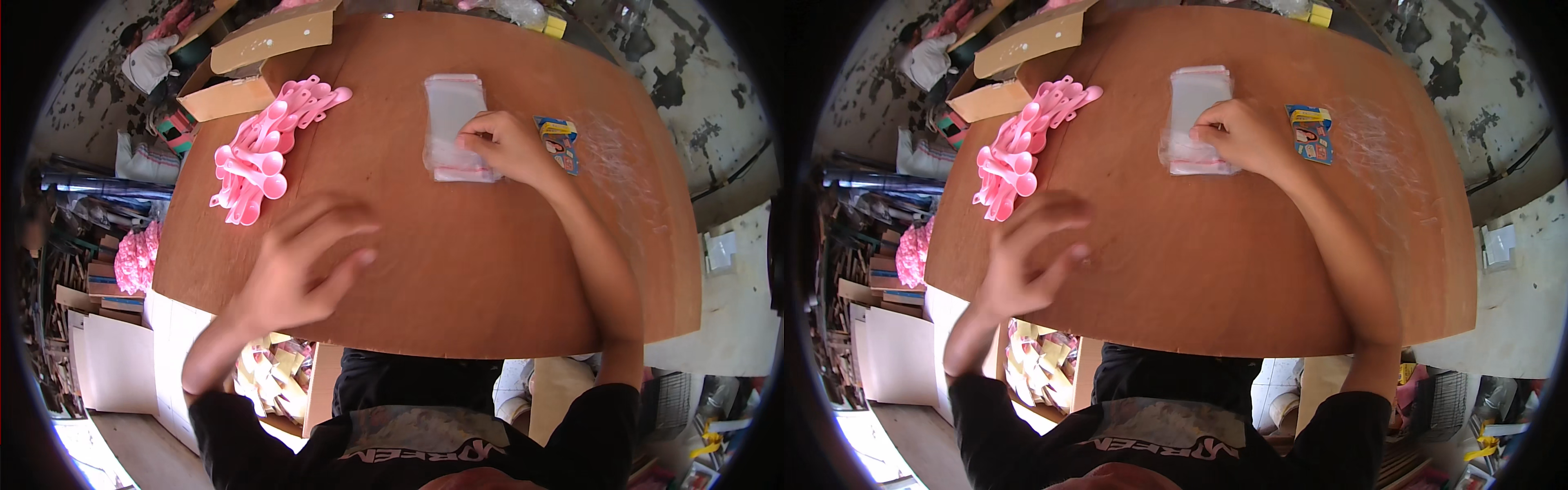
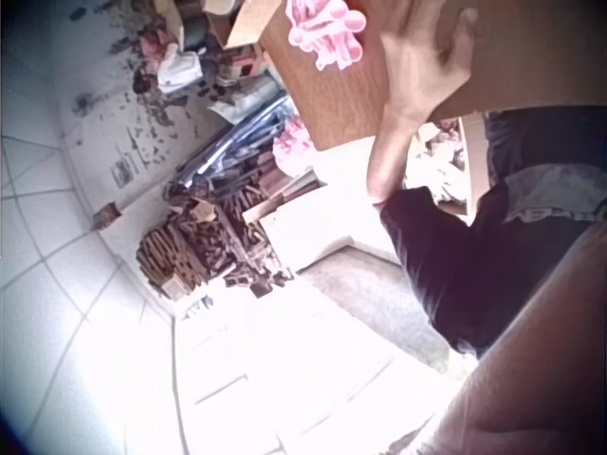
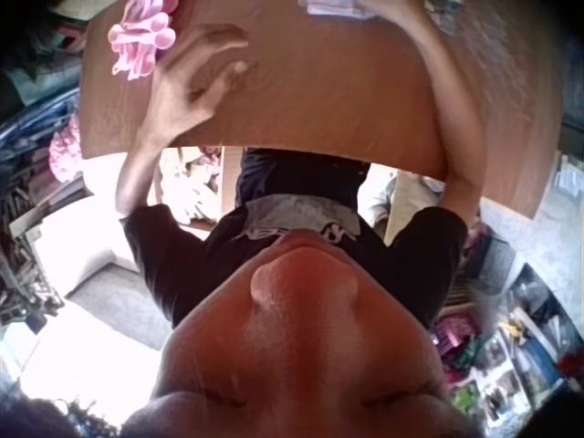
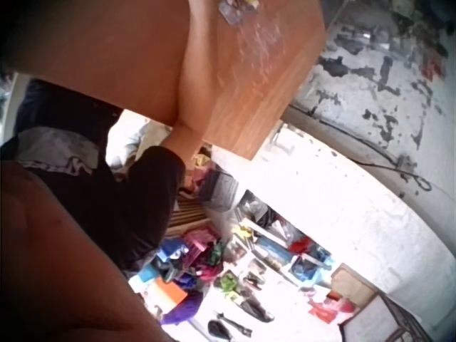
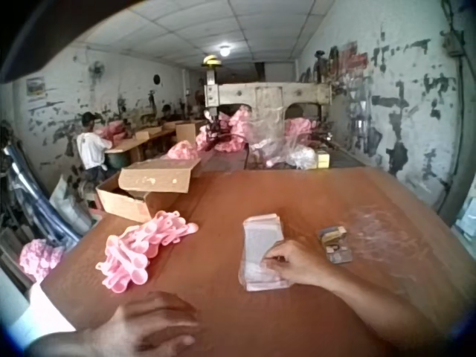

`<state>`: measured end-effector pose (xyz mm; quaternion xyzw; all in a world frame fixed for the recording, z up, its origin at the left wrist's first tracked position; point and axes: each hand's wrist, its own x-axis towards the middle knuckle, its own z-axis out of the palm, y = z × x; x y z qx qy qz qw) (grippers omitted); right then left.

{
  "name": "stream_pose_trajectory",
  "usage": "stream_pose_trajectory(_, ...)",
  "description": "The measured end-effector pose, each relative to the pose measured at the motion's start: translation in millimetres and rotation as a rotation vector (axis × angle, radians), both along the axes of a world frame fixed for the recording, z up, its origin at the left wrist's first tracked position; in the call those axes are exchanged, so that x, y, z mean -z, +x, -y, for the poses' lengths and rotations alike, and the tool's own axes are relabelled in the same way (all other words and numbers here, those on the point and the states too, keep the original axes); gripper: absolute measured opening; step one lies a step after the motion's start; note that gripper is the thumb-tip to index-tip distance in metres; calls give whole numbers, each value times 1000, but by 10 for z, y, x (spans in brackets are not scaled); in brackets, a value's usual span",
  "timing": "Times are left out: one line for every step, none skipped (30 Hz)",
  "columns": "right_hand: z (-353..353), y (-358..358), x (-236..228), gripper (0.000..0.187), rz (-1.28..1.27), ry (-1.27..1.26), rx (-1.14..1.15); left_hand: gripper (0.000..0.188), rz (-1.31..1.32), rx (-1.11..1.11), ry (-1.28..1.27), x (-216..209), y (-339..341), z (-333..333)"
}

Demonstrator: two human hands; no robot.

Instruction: Packaging small pink plastic spoons and yellow cards into clear plastic zip bags.

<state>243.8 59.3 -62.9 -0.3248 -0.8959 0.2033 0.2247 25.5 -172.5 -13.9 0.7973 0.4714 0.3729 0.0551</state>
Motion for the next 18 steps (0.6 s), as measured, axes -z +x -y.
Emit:
stream_pose_trajectory(2,13,-22,15,-3,4,5,25,-3,5,4,4,46,-169)
stream_pose_trajectory(1,28,-45,15,19,2,5,28,-80,35,-64,33,85,-322)
stream_pose_trajectory(10,22,-70,15,33,-3,1,30,-164,61,-134,50,116,-449)
stream_pose_trajectory(49,-3,-113,15,29,-4,3,30,-169,63,-135,107,138,-577)
stream_pose_trajectory(103,-26,-181,16,57,-46,26,31,-197,74,-155,179,158,-696)
stream_pose_trajectory(124,-29,-206,17,86,-90,51,31,-225,87,-176,270,171,-797)
stream_pose_trajectory(66,-1,-146,17,84,-88,59,31,-228,95,-172,378,192,-886)
stream_pose_trajectory(-43,20,-28,18,-22,-75,15,32,-215,108,-156,491,210,-965)
stream_pose_trajectory(-85,15,-21,20,-128,-62,-31,32,-201,119,-141,504,244,-1006)
stream_pose_trajectory(-129,32,-35,20,-129,-59,-26,32,-202,124,-139,501,247,-1021)
stream_pose_trajectory(-175,51,-56,21,-260,-73,0,34,-169,108,-227,485,238,-1028)
stream_pose_trajectory(-167,61,-117,23,-387,-87,26,35,-133,92,-317,449,245,-1025)
stream_pose_trajectory(-152,96,-186,23,-384,-86,31,35,-131,97,-316,405,262,-1029)
stream_pose_trajectory(-129,144,-271,24,-364,-40,20,35,-64,3,-388,349,281,-1037)
stream_pose_trajectory(-99,160,-360,25,-347,8,0,35,2,-99,-457,310,277,-1039)
stream_pose_trajectory(-48,183,-421,23,-285,-15,-89,35,4,-102,-454,324,286,-1092)
stream_pose_trajectory(0,176,-472,23,-282,-12,-93,36,47,-174,-69,357,304,-1189)
stream_pose_trajectory(47,186,-519,22,-228,-56,-147,37,92,-235,318,357,322,-1279)
